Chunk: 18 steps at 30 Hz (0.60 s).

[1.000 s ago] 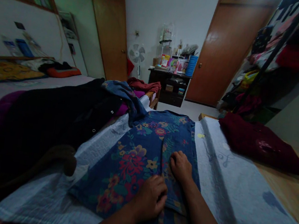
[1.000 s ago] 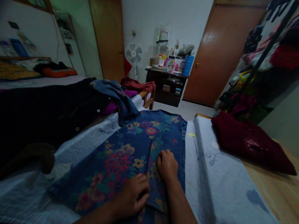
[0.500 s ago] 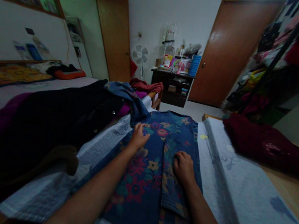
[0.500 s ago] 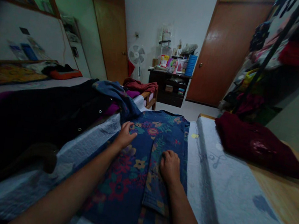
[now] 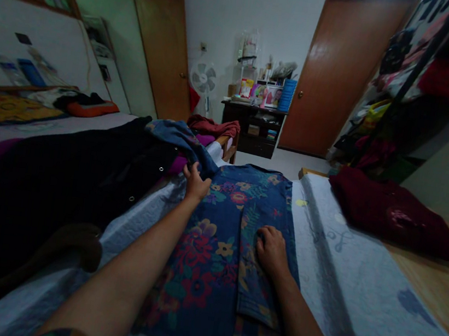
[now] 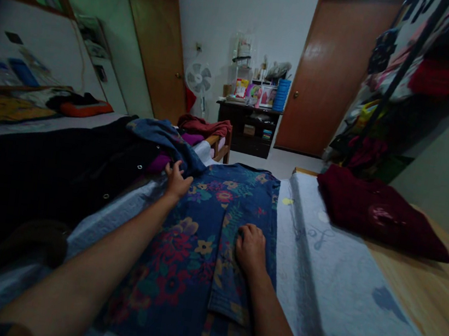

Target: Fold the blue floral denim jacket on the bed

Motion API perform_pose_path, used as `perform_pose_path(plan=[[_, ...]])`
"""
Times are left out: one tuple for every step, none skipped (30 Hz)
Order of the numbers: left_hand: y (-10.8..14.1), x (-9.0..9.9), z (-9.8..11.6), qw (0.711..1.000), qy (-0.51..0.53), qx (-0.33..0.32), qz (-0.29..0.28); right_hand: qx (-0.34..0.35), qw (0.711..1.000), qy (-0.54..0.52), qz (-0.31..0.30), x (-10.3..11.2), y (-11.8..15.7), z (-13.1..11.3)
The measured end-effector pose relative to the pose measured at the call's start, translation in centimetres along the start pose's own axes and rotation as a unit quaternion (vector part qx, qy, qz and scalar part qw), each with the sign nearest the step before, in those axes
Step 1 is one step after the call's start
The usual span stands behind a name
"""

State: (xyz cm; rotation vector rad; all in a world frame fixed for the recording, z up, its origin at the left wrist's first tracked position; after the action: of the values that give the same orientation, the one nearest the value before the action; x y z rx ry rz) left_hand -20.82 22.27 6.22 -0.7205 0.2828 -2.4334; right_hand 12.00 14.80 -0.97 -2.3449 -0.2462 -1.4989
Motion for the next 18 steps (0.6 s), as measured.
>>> perform_pose_path(plan=[[-0.5, -0.1, -0.1, 1.000, 0.023, 0.010, 0.002, 0.001, 1.000, 0.000, 0.000, 0.0, 0.0, 0.0], [-1.0, -0.2, -0.3, 0.999, 0.048, 0.022, 0.003, 0.002, 1.000, 0.001, 0.001, 0.0, 0.0, -0.1], [-1.5, -0.4, -0.5, 0.997, 0.072, 0.033, 0.005, 0.003, 1.000, 0.001, 0.002, 0.0, 0.0, -0.1], [-1.9, -0.5, -0.6, 0.995, 0.092, 0.038, 0.008, 0.004, 1.000, 0.002, 0.004, 0.0, 0.0, -0.1], [-2.2, -0.7, -0.7, 0.993, 0.109, 0.040, 0.011, 0.004, 1.000, 0.002, 0.005, 0.0, 0.0, -0.1], [-2.5, -0.9, -0.7, 0.992, 0.122, 0.038, 0.014, 0.003, 1.000, 0.001, 0.005, 0.0, 0.0, -0.1], [-2.6, -1.0, -0.6, 0.990, 0.133, 0.034, 0.018, 0.002, 1.000, 0.000, 0.004, 0.0, 0.0, -0.1], [-2.6, -1.2, -0.6, 0.989, 0.144, 0.030, 0.020, 0.002, 1.000, -0.002, 0.003, 0.0, 0.0, -0.1], [-2.6, -1.5, -0.5, 0.987, 0.158, 0.028, 0.020, 0.001, 1.000, -0.004, 0.001, 0.0, 0.0, 0.0], [-2.4, -1.8, -0.5, 0.984, 0.173, 0.029, 0.018, 0.000, 1.000, -0.006, -0.001, -0.1, 0.0, 0.0], [-2.1, -2.2, -0.6, 0.982, 0.187, 0.032, 0.014, -0.001, 1.000, -0.007, -0.003, -0.1, 0.0, 0.0], [-1.8, -2.6, -0.7, 0.979, 0.199, 0.037, 0.007, -0.002, 1.000, -0.008, -0.005, -0.1, 0.0, 0.0], [-1.4, -3.0, -0.8, 0.978, 0.206, 0.043, -0.001, -0.002, 1.000, -0.009, -0.006, -0.1, 0.0, 0.0], [-0.9, -3.4, -0.9, 0.977, 0.209, 0.051, -0.013, -0.003, 1.000, -0.010, -0.006, -0.1, 0.0, 0.0], [-0.3, -4.0, -1.0, 0.976, 0.208, 0.061, -0.030, -0.005, 1.000, -0.011, -0.006, -0.1, 0.0, 0.0], [0.4, -4.8, -1.2, 0.975, 0.200, 0.075, -0.061, -0.007, 1.000, -0.011, -0.005, -0.1, 0.0, 0.0], [1.1, -5.7, -1.3, 0.973, 0.188, 0.090, -0.103, -0.008, 1.000, -0.012, -0.005, 0.0, 0.0, 0.0], [2.0, -6.7, -1.5, 0.967, 0.175, 0.105, -0.151, -0.010, 1.000, -0.013, -0.004, 0.0, 0.0, 0.0]])
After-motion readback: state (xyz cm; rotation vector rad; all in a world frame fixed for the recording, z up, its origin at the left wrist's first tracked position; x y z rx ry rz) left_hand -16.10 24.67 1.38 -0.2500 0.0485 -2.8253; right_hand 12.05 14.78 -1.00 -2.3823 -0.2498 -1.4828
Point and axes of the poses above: each hand's wrist, its own y-axis away from the middle knuckle, its own x-axis out of the back of the hand, z = x × y, the point moved 9 cm from there along -y, towards the middle knuckle, and after that the axes turned 8 degrees about -z, right-handed, at the moved point
